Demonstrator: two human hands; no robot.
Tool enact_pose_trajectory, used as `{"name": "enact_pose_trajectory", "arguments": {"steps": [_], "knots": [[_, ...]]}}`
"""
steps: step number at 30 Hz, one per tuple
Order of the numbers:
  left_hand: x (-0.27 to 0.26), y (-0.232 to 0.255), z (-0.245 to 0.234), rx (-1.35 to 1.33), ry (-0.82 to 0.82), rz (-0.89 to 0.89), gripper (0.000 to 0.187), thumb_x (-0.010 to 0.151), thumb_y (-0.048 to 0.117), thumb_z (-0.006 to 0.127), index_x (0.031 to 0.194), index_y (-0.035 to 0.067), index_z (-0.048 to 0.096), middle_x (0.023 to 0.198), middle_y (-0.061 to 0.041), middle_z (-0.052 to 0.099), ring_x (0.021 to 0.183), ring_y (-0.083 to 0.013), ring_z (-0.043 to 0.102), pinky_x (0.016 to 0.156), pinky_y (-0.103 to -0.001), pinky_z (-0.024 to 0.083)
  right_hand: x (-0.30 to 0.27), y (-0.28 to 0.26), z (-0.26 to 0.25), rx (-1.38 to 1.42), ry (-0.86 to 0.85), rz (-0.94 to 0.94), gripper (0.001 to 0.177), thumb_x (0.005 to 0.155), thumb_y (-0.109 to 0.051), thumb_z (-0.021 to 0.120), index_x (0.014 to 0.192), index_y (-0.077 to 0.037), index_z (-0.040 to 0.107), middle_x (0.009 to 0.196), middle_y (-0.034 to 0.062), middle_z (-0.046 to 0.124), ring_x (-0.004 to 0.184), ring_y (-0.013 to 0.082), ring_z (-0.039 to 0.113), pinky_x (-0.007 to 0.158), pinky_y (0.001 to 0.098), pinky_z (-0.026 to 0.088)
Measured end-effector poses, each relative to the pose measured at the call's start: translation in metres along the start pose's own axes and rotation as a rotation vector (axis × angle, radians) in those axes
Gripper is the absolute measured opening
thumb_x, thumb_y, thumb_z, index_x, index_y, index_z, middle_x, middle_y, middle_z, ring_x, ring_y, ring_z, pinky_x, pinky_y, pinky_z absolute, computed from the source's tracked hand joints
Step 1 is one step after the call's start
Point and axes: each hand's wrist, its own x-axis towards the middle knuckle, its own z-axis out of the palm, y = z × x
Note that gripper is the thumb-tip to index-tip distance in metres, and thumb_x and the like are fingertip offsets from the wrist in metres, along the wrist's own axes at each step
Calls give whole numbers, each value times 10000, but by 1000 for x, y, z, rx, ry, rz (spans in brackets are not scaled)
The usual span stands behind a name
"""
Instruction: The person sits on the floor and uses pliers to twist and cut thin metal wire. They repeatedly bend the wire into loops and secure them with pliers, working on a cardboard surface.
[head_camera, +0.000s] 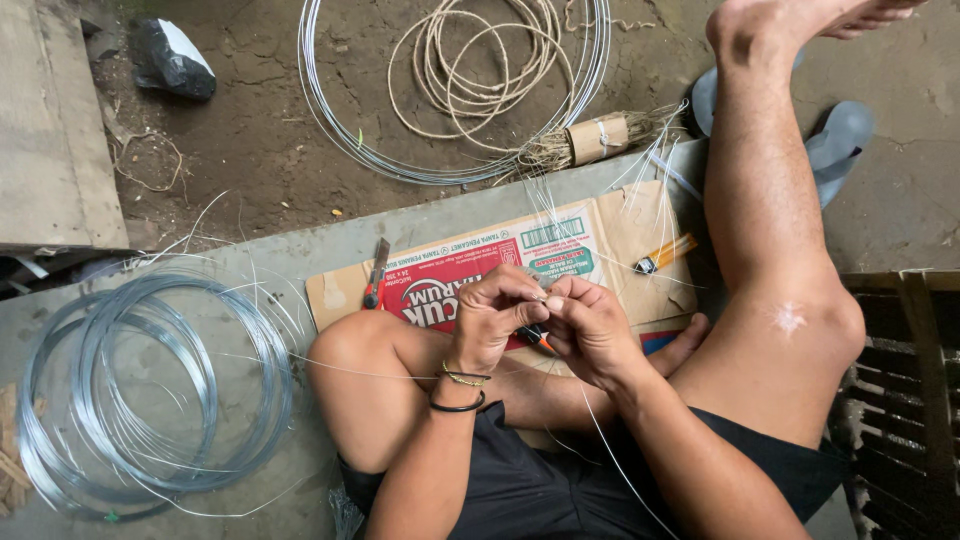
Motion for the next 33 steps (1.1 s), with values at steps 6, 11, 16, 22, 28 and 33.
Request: {"name": "enact_pose_trajectory", "arguments": {"steps": [6, 11, 16, 22, 28, 33], "knots": [[-8, -4, 23, 35, 238, -63, 76, 937, 38, 732, 914, 3, 669, 941, -21, 655, 840, -71, 587, 756, -221, 484, 2, 19, 0, -282, 115, -301, 113, 978, -91, 682, 918, -41, 600, 734, -21, 538, 577, 35, 423, 488, 214, 343], [-13, -22, 41, 1, 395, -73, 123, 1004, 95, 670, 936, 20, 600, 870, -19, 619, 774, -69, 561, 692, -221, 469, -7, 34, 8, -949, 245, -760, 128, 1007, -99, 693, 961, -49, 584, 752, -20, 583, 647, 13, 489, 557, 193, 428], [-4, -10, 23, -90, 155, -157, 92, 1002, 70, 684, 1041, 46, 605, 999, -10, 631, 847, -56, 591, 773, -211, 521, 0, 13, 6, -292, 232, -261, 121, 968, -105, 707, 903, -33, 634, 698, 20, 577, 530, 47, 442, 460, 214, 335], [9, 2, -1, 3, -108, -158, 93, 967, 70, 712, 1048, 58, 669, 1170, 14, 588, 809, -51, 617, 697, -212, 548, -1, -5, 1, -1, 57, 93, 91, 932, -99, 669, 885, -44, 614, 736, 43, 621, 473, 36, 355, 403, 188, 264], [0, -13, 2, -4, 31, -98, 91, 986, 83, 738, 1012, 57, 655, 987, 4, 623, 746, -33, 538, 643, -187, 453, -4, 5, -2, 31, -7, -51, 92, 959, -85, 689, 950, -30, 616, 667, -49, 506, 507, 43, 360, 433, 203, 286], [-10, -21, 19, -191, 226, -170, 120, 984, 116, 738, 953, 62, 635, 921, 11, 645, 744, -36, 548, 657, -180, 438, -7, 19, 8, -438, 122, -471, 81, 998, -41, 674, 996, -16, 597, 834, 25, 629, 711, 81, 576, 635, 254, 488]]}}
